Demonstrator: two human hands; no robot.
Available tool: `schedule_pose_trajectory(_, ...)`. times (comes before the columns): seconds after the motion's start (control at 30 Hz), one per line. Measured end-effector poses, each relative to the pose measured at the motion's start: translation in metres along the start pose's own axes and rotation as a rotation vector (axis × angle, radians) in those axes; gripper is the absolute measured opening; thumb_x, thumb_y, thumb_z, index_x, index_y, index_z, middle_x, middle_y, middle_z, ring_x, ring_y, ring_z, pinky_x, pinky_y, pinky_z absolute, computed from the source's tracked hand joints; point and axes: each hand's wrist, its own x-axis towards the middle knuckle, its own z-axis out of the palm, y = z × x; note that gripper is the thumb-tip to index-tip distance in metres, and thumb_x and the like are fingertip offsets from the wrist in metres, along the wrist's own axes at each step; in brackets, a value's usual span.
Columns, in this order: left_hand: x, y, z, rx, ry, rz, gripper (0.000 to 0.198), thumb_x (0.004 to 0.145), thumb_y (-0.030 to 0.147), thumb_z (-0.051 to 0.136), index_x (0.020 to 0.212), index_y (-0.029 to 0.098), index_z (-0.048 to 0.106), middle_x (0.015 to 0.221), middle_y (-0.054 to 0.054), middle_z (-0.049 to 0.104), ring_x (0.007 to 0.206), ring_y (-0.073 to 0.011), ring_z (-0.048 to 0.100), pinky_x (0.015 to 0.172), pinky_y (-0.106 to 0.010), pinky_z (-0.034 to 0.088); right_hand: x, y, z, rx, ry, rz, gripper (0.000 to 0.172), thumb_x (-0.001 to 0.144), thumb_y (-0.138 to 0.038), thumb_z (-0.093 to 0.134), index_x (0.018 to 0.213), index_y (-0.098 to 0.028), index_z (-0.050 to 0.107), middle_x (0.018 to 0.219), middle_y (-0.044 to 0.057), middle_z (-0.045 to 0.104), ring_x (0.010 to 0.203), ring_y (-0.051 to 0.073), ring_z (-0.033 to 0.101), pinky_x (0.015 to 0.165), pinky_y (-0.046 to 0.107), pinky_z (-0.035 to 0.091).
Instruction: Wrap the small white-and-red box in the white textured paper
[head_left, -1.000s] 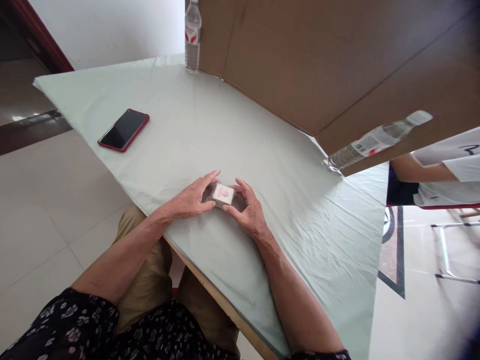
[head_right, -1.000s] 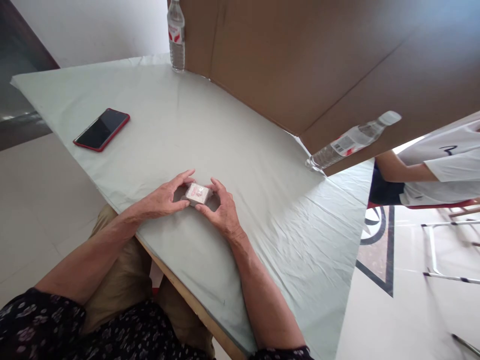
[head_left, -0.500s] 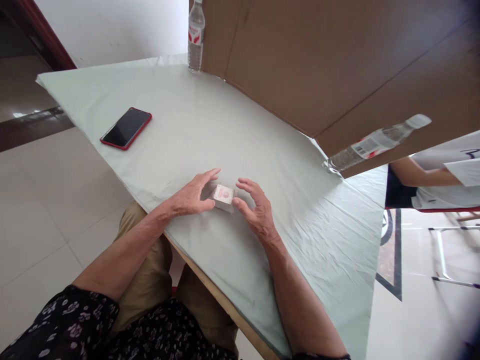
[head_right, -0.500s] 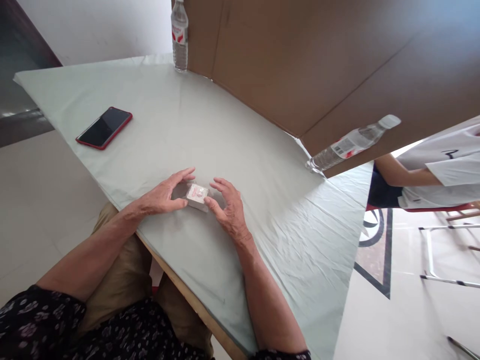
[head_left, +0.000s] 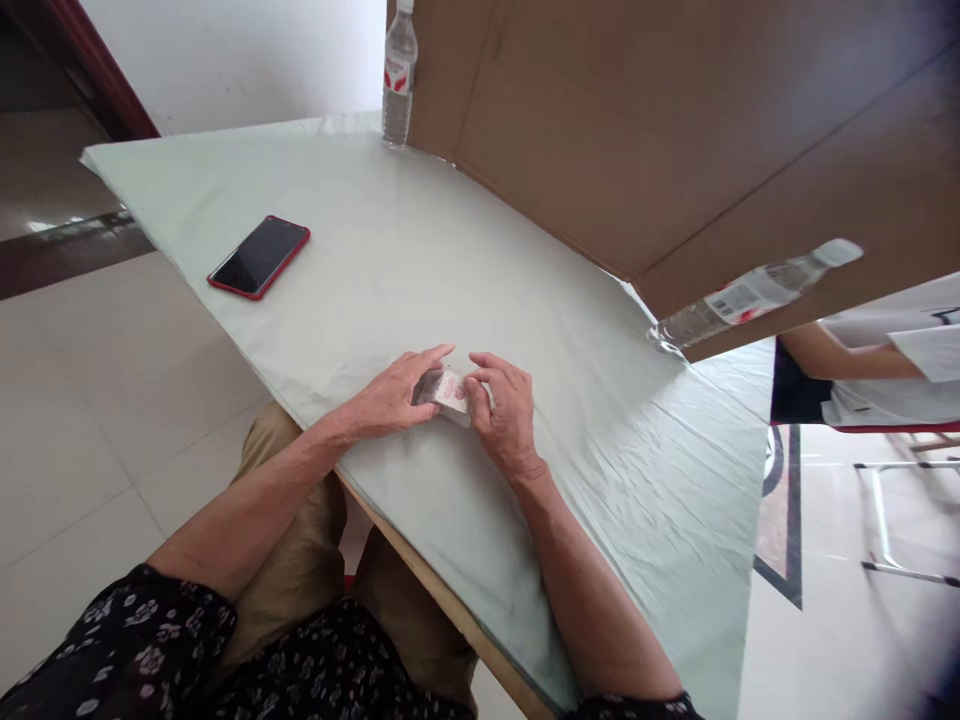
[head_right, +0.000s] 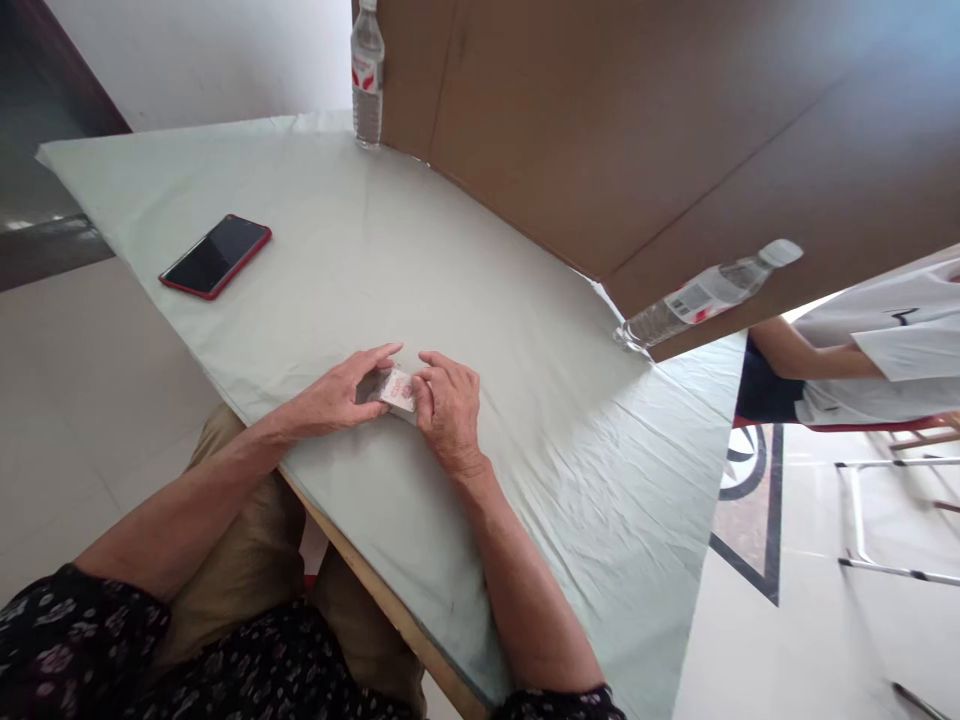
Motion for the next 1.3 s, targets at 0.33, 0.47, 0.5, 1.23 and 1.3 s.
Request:
schedule_pose_trajectory(0.33,0.004,-0.004,0.002,-0.062,0.131,0.188,0.085,0.078,0.018,0.066,0.156,0.024,0.033,0.151,-0.015,0.045,0.14,-0.0322,0.045,0.114,-0.05,0.044,0.045,-0.003,-0.003,0.084,0.001,0.032,0.009,0.097,-0.023,0.05,0.09,-0.023,0.056,0.122,0.012,0.07,0.117,0.025,0.066,0.096,0.045,0.048)
schedule_pose_trajectory(0.47,0.003,0.0,0.002,-0.233,0.097,0.039,0.089,0.076,0.029,0.071,0.155,0.022,0.031,0.158,-0.019,0.038,0.14,-0.0357,0.046,0.114,-0.054,0.043,0.064,0.003,-0.001,0.078,0.01,0.06,0.01,0.096,-0.025,0.049,0.089,-0.024,0.056,0.125,0.013,0.069,0.115,0.026,0.065,0.096,0.047,0.048)
schedule_pose_trajectory(0.5,0.003,0.001,0.002,-0.297,0.107,0.0,0.09,0.076,0.033,0.071,0.155,0.022,0.029,0.159,-0.02,0.036,0.139,-0.0355,0.047,0.112,-0.054,0.045,0.069,0.005,-0.001,0.079,0.009,0.066,0.01,0.096,-0.026,0.049,0.089,-0.024,0.056,0.126,0.013,0.068,0.116,0.026,0.064,0.098,0.048,0.047)
schedule_pose_trajectory(1.23,0.002,0.003,-0.009,-0.8,0.04,-0.301,0.067,0.08,0.056,0.076,0.133,0.016,0.062,0.126,-0.012,0.068,0.115,-0.0263,0.063,0.096,-0.036,0.047,0.029,-0.038,-0.026,0.072,-0.466,0.511,0.043,0.084,-0.063,0.062,0.071,-0.022,0.057,0.066,0.0,0.065,0.063,0.017,0.056,0.063,0.03,0.037)
schedule_pose_trajectory(1.3,0.002,0.001,-0.01,-0.88,0.038,-0.307,0.066,0.079,0.059,0.076,0.129,0.016,0.065,0.116,-0.011,0.071,0.105,-0.0236,0.066,0.092,-0.035,0.048,0.029,-0.04,-0.019,0.051,-0.503,0.533,0.038,0.083,-0.057,0.062,0.07,-0.022,0.054,0.067,0.0,0.065,0.062,0.016,0.054,0.062,0.03,0.034)
